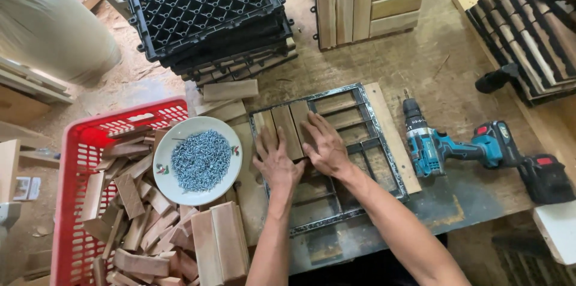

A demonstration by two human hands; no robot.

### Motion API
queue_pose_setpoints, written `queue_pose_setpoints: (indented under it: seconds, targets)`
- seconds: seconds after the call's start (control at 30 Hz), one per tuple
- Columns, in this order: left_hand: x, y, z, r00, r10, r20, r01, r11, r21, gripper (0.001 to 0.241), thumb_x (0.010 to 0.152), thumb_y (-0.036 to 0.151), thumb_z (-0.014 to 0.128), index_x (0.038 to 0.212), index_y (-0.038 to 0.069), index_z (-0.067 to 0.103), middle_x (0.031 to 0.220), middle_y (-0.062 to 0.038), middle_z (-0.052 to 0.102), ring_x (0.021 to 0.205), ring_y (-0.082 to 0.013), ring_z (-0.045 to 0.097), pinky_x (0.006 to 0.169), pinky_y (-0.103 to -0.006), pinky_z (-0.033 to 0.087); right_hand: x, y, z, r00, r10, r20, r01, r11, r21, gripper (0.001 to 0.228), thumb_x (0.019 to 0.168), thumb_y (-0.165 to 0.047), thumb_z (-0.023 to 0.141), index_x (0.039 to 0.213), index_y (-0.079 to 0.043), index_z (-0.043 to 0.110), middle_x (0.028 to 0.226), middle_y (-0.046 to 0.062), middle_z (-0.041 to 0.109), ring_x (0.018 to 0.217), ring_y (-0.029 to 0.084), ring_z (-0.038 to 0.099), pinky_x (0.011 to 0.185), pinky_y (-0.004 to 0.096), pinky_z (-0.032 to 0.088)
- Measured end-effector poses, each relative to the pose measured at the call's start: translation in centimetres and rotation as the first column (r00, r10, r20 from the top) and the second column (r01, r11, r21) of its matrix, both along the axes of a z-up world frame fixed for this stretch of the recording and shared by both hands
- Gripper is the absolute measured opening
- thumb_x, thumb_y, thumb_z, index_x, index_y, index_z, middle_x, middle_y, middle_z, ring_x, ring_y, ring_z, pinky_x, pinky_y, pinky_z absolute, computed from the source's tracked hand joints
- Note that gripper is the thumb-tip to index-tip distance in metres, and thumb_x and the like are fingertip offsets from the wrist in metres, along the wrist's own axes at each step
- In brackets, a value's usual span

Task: Assembling wooden floor tiles by manually placing wooden slats into a frame and then attaching a plastic backing grid.

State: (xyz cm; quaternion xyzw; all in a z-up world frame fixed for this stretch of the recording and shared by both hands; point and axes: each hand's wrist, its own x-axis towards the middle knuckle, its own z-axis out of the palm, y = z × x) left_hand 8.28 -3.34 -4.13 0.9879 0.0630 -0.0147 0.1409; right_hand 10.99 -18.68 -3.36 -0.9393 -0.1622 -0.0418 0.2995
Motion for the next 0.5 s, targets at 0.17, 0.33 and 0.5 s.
queue_pose_setpoints:
  seconds: [0.17, 0.33, 0.5]
  targets:
    - [-0.6, -0.5, 2.4, 1.000, 0.019, -0.007, -0.019, 1.000, -0.017, 0.104, 0.068, 0.051, 0.088, 0.158, 0.030, 0.040, 0.171, -0.011, 0.011, 0.154, -0.0378, 0.014, 0.109, -0.0652, 0.035, 6.9, -0.2, -2.2, 0.999, 0.013, -0.037, -0.016, 0.995, -0.096, 0.065, 0.087, -0.047, 0.070, 0.146, -0.026, 0.054, 0.145, 0.008, 0.048, 0.139, 0.032, 0.042, 0.116, 0.047, 0.029]
    - [-0.5, -0.4, 2.0, 0.991, 0.030, 0.131, -0.015, 0.993, -0.115, 0.102, 0.063, 0.062, 0.090, 0.150, 0.022, 0.054, 0.167, -0.013, 0.023, 0.151, -0.0382, 0.022, 0.108, -0.0659, 0.034, 12.1, 0.9, -5.4, 0.972, 0.212, 0.101, -0.191, 0.964, -0.188, 0.056, 0.089, -0.055, 0.063, 0.136, -0.024, 0.063, 0.137, 0.006, 0.053, 0.137, 0.029, 0.044, 0.120, 0.053, 0.018]
    - [-0.9, -0.3, 1.8, 0.978, 0.064, 0.200, -0.031, 0.986, -0.164, 0.126, 0.053, 0.066, 0.094, 0.156, 0.012, 0.044, 0.166, -0.013, 0.030, 0.149, -0.0359, 0.029, 0.108, -0.0639, 0.035, 11.8, 0.9, -5.6, 0.961, 0.249, 0.119, -0.240, 0.967, -0.084, 0.051, 0.087, -0.051, 0.065, 0.133, -0.029, 0.063, 0.133, 0.002, 0.054, 0.132, 0.026, 0.050, 0.118, 0.054, 0.021]
